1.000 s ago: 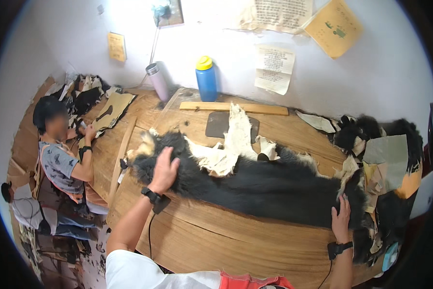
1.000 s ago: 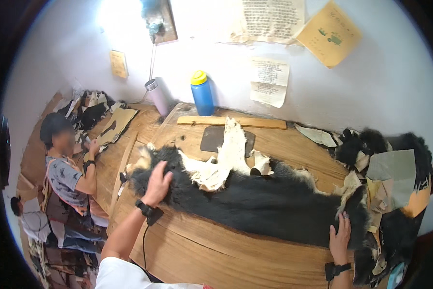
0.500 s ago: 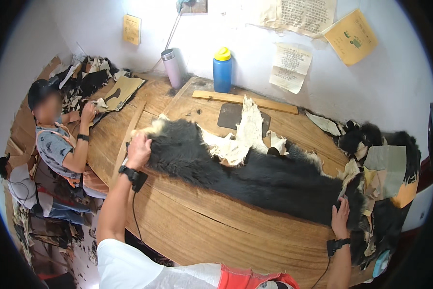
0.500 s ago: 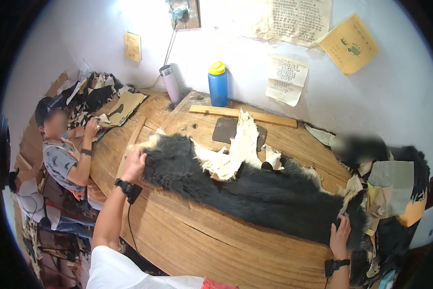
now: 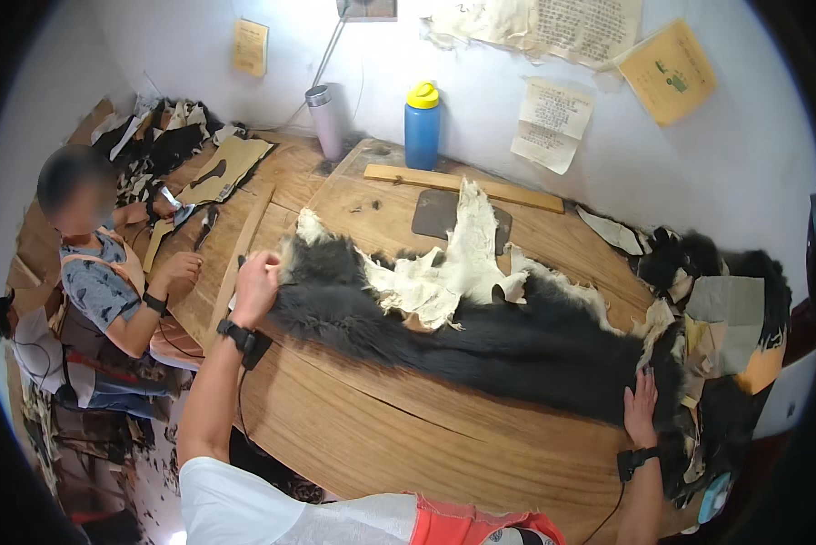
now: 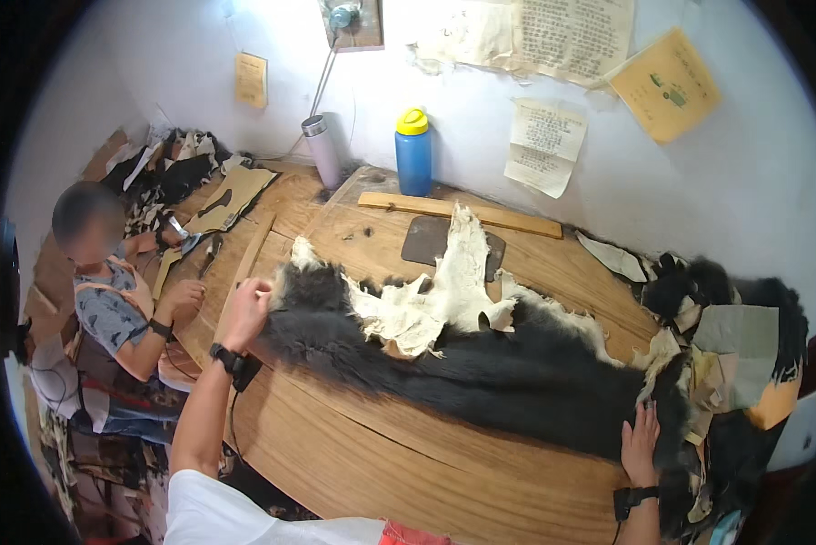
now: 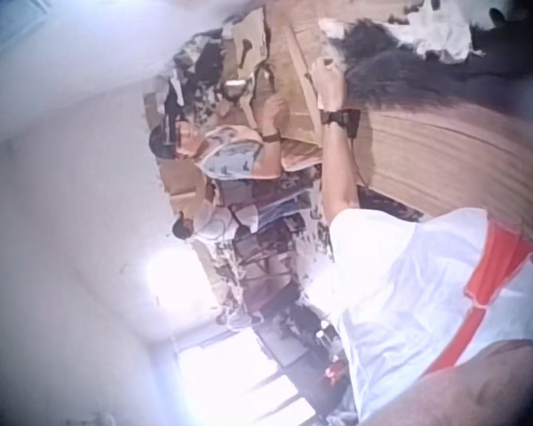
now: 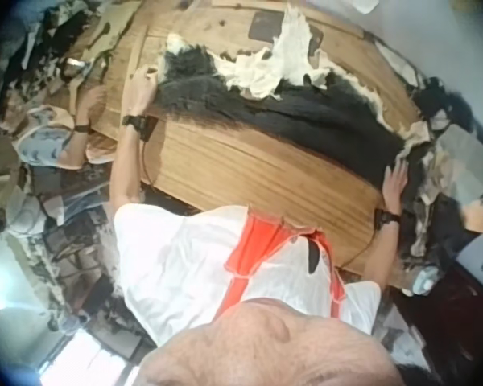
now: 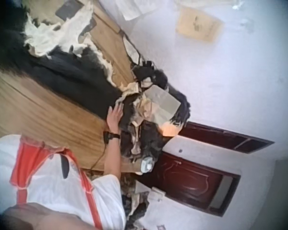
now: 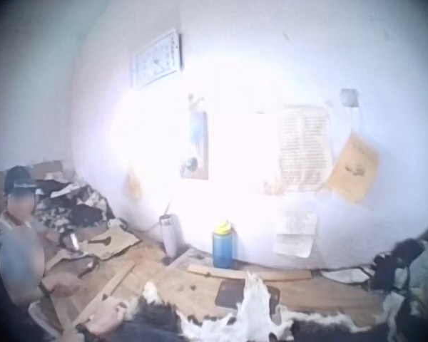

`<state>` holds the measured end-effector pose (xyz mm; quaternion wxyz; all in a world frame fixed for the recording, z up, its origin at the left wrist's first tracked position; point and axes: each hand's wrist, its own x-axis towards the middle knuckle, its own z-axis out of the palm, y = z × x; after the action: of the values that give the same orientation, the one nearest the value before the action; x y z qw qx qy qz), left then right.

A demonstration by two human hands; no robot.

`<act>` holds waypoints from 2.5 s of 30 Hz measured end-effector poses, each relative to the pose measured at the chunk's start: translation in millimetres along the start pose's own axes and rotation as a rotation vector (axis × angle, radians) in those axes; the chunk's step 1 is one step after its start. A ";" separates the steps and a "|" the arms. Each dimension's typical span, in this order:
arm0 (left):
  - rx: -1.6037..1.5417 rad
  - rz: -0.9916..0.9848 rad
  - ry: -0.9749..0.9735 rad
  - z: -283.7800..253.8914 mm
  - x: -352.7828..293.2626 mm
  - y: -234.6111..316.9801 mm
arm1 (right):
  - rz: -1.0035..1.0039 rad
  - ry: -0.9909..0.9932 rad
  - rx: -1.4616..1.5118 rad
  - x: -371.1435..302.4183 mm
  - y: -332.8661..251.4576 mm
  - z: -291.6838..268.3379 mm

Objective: The recorder uses a specialized curved knife to cut out specific shapes from fur pelts according to paper patterns.

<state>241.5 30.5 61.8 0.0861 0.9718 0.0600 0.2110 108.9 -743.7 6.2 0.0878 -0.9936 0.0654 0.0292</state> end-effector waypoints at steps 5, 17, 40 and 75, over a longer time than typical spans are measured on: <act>-0.018 -0.018 -0.329 -3.5 13.0 33.6 | -0.004 0.007 -0.028 -2.9 5.7 4.1; -0.286 -0.278 0.081 43.2 3.8 5.1 | 0.039 -0.060 -0.079 0.7 -7.8 -4.0; -0.312 0.316 -0.567 3.1 37.0 131.8 | 0.052 -0.075 -0.112 2.2 -5.7 -3.4; -0.064 0.771 -0.788 24.4 -53.4 256.1 | -0.214 0.063 0.088 7.7 -193.8 24.2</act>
<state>224.0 -231.5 67.9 0.0481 0.9257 -0.3437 -0.1508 141.6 -551.2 15.0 0.1320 -0.9904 -0.0371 -0.0145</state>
